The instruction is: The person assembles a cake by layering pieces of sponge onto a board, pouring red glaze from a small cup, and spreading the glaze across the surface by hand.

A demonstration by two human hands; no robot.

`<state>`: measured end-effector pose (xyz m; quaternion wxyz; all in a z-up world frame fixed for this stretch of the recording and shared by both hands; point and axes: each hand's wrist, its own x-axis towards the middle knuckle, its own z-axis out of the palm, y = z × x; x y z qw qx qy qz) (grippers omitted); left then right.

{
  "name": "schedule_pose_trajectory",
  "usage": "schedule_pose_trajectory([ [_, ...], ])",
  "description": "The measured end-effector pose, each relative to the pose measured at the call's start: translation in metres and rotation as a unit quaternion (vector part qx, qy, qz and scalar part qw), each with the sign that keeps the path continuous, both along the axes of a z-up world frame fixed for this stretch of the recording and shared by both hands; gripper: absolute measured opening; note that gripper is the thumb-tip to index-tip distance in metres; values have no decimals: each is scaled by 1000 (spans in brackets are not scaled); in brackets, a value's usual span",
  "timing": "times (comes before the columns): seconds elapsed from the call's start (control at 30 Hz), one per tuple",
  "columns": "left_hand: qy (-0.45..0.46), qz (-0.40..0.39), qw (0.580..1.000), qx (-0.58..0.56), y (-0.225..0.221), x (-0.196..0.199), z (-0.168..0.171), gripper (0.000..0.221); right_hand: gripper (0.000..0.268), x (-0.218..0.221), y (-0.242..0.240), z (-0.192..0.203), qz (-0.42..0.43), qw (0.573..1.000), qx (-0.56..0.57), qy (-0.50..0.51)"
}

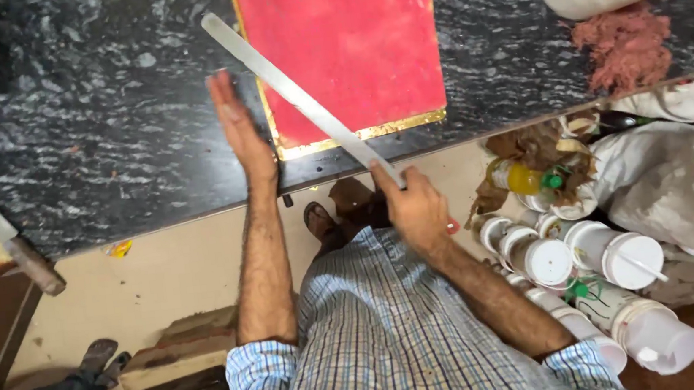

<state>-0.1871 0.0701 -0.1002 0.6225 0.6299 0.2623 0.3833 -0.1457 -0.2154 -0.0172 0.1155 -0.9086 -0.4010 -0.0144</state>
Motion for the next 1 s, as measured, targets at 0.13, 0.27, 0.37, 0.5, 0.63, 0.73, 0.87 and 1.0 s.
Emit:
schedule_pose_trajectory([
  [0.13,85,41,993,70,-1,1,38,66,58,42,-61,-8,-96,993,-63,-5],
  [0.27,293,-16,907,304,-18,58,83,82,47,72,-97,7,-164,982,96,4],
  [0.37,443,-182,777,408,-38,105,107,95,49,78,-102,16,-155,962,200,100],
  [0.5,474,-209,751,410,-33,133,114,107,55,85,-98,30,-317,759,329,464],
  [0.63,457,-257,725,447,-48,141,106,115,71,104,-101,45,-250,697,373,559],
  [0.73,447,-287,721,446,-66,139,100,112,59,98,-110,35,-299,725,304,541],
  [0.87,386,-190,781,453,-85,158,92,87,37,96,-100,5,-237,850,268,386],
  [1.0,362,-226,745,513,-88,175,77,74,70,71,-65,9,-68,945,205,245],
])
